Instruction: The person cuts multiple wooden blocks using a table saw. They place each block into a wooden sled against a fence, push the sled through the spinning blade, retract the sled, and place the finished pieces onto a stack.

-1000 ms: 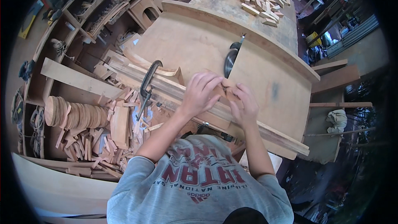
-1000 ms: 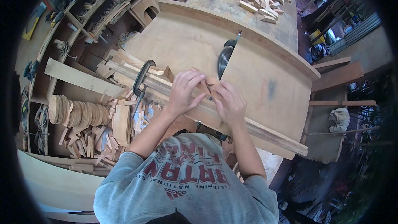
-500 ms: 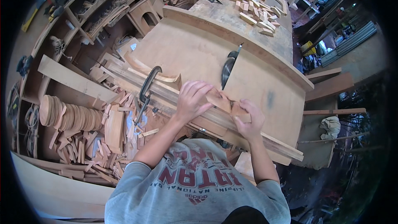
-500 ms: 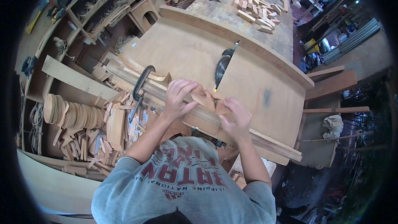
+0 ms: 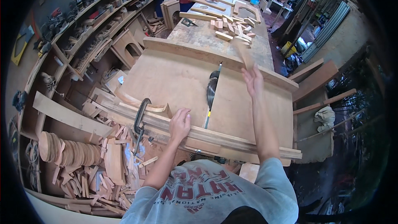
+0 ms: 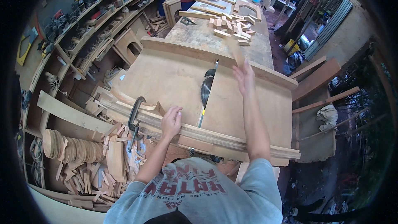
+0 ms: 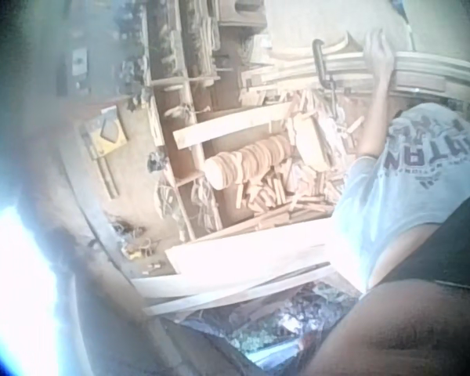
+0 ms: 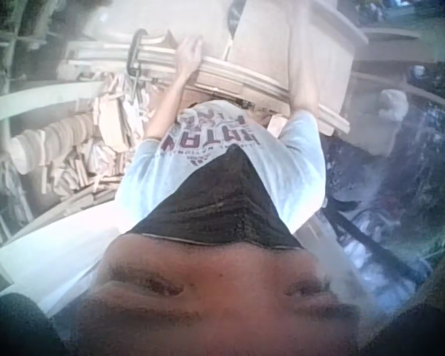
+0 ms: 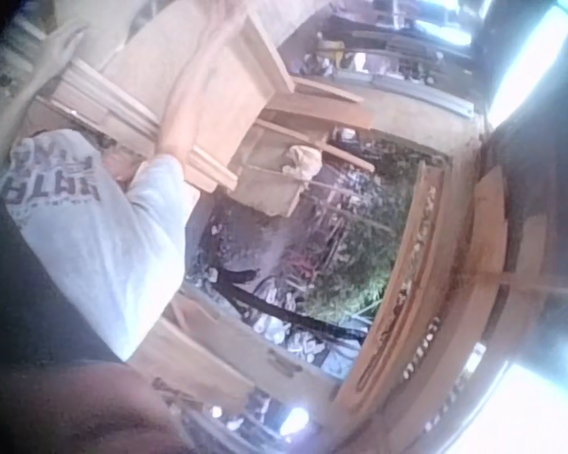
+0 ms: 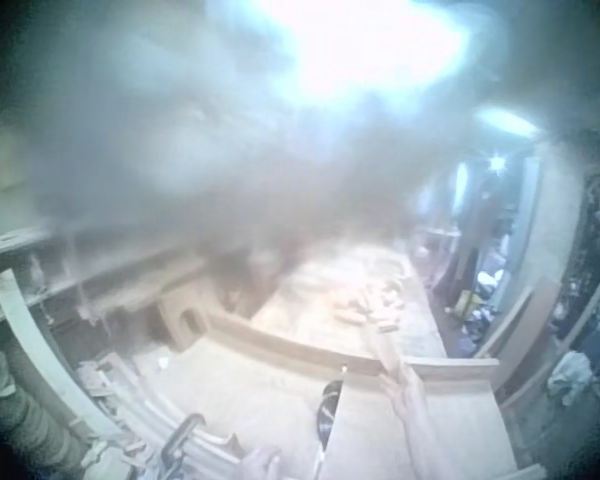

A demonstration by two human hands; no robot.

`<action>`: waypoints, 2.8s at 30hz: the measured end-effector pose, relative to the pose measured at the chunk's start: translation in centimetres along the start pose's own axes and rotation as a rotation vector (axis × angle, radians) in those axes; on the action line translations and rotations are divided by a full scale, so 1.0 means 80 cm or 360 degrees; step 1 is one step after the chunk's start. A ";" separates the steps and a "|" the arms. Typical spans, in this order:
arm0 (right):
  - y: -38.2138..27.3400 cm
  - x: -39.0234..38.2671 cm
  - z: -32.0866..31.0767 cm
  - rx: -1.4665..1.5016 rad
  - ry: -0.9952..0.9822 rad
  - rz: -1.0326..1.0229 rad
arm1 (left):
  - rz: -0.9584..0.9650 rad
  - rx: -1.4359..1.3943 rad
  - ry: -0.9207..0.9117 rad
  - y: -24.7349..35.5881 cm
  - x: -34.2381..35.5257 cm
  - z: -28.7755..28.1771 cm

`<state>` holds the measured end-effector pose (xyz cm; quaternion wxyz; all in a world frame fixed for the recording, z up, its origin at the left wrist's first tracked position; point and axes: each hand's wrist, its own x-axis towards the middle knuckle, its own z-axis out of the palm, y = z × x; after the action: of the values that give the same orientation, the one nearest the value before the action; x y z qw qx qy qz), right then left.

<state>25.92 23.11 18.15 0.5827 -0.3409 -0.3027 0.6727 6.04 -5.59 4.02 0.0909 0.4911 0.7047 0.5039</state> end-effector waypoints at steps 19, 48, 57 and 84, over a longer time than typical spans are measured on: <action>0.156 -0.500 -0.156 -0.2486 -0.1710 0.0179 | -0.0121 0.0417 -0.0339 0.009 -0.008 -0.003; 0.283 -0.813 -0.894 -0.1788 0.0927 0.1278 | 0.0225 0.1017 -0.0494 -0.019 -0.035 0.083; 0.209 -0.797 -0.949 -0.1449 0.1906 0.1573 | 0.0013 0.1518 -0.0378 0.001 -0.047 0.076; 0.124 -0.834 -0.985 0.0114 0.2082 0.0607 | 0.0533 0.1349 -0.0118 0.055 -0.118 0.087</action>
<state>90.02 -43.59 -28.84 0.5280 -0.7054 0.1996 0.4288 17.73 -8.66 0.77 -0.1757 0.6099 0.7558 0.1608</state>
